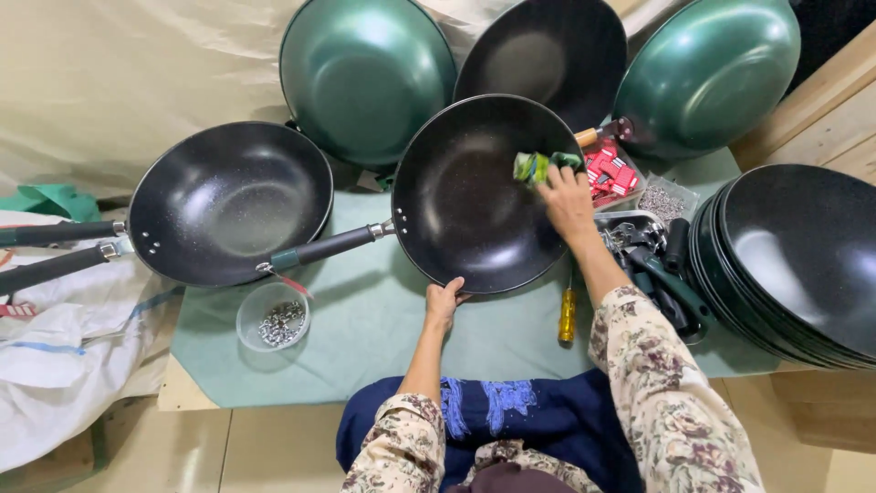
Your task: Assembling handles onto pans by wiping them clean and then fastening screws with a screwdriver.
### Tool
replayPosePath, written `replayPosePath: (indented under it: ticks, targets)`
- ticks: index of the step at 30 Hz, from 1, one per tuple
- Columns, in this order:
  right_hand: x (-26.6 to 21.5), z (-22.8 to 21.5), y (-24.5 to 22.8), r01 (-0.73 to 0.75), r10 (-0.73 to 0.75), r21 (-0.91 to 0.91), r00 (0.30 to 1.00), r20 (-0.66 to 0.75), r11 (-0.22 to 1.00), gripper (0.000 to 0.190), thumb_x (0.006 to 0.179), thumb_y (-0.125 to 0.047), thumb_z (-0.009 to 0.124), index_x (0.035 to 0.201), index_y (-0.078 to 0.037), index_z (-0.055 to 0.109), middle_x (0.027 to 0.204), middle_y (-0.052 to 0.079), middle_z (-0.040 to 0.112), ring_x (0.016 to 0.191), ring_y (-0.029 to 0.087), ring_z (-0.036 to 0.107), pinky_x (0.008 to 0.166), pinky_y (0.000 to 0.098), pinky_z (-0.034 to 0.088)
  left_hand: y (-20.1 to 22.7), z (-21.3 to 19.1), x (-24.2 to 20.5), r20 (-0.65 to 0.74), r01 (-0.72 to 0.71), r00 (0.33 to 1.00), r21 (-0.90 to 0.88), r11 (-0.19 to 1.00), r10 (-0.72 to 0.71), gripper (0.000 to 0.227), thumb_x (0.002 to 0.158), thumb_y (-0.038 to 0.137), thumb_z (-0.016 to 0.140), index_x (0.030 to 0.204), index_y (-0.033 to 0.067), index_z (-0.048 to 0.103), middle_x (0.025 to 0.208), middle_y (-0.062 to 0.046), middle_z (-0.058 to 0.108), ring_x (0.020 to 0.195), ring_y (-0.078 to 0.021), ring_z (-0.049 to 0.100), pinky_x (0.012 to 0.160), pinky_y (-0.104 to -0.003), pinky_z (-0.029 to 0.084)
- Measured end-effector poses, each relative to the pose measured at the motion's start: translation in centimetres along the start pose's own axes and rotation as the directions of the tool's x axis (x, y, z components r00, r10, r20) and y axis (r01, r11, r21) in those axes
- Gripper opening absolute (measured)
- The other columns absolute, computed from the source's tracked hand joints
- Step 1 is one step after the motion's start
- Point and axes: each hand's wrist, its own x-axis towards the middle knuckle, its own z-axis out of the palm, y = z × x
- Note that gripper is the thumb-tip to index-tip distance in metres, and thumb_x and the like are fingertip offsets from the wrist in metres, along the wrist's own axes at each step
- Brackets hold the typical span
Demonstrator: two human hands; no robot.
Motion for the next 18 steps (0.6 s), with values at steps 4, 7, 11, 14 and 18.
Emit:
replayPosePath:
  ticks: [4,7,11,14,18]
  targets:
    - [3.7,0.4,-0.3,-0.063,0.056,-0.053,0.991,-0.124,0.997,0.009,0.089,-0.018,0.068,0.084,-0.02,0.062,0.109,0.011,0.056,0.091,0.028,0.054,0.065,0.0383,0.038,-0.1,-0.1,0.2,-0.002,0.015,1.0,0.011,1.0,-0.015,0.047,0.085,0.0,0.076,0.117,-0.027,0.056,0.113,-0.044,0.062,0.089,-0.047,0.072,0.073,-0.054,0.066]
    - [1.5,3.3,-3.4,-0.155,0.157,0.034,0.986,-0.052,0.987,0.008,0.087,-0.026,0.072,0.084,-0.023,0.065,0.098,0.006,0.053,0.085,0.026,0.058,0.055,0.0336,0.047,-0.5,-0.5,0.4,-0.015,0.013,1.0,-0.025,1.0,-0.014,0.05,0.084,-0.002,0.077,0.118,-0.0289,0.054,0.112,-0.045,0.061,0.091,-0.0492,0.071,0.072,-0.056,0.065]
    - [-0.8,4.1,-5.4,-0.232,0.23,0.109,0.973,0.028,0.967,0.019,0.087,-0.018,0.068,0.103,-0.027,0.064,0.106,0.005,0.052,0.086,0.023,0.062,0.064,0.0313,0.053,1.1,0.5,-1.1,-0.014,-0.006,1.0,-0.008,1.0,0.006,0.046,0.082,-0.002,0.076,0.114,-0.0286,0.057,0.109,-0.043,0.063,0.085,-0.0455,0.072,0.071,-0.053,0.066]
    - [1.7,3.1,-4.8,-0.379,0.404,0.289,0.915,-0.026,0.879,0.029,0.091,-0.006,0.066,0.117,-0.021,0.066,0.117,0.011,0.049,0.101,0.032,0.061,0.081,0.0356,0.055,0.4,0.2,-0.3,-0.019,-0.011,1.0,-0.028,1.0,0.01,0.048,0.082,-0.003,0.077,0.114,-0.0298,0.055,0.11,-0.045,0.062,0.085,-0.047,0.072,0.071,-0.054,0.066]
    - [7.5,4.2,-5.4,-0.406,0.572,0.605,0.814,-0.101,0.685,0.036,0.097,-0.007,0.068,0.133,-0.012,0.066,0.122,0.022,0.045,0.118,0.045,0.054,0.098,0.0477,0.052,-1.6,-1.0,1.6,-0.005,0.005,1.0,-0.041,0.999,-0.005,0.051,0.081,-0.001,0.08,0.11,-0.0324,0.054,0.112,-0.046,0.059,0.088,-0.0455,0.072,0.071,-0.056,0.066]
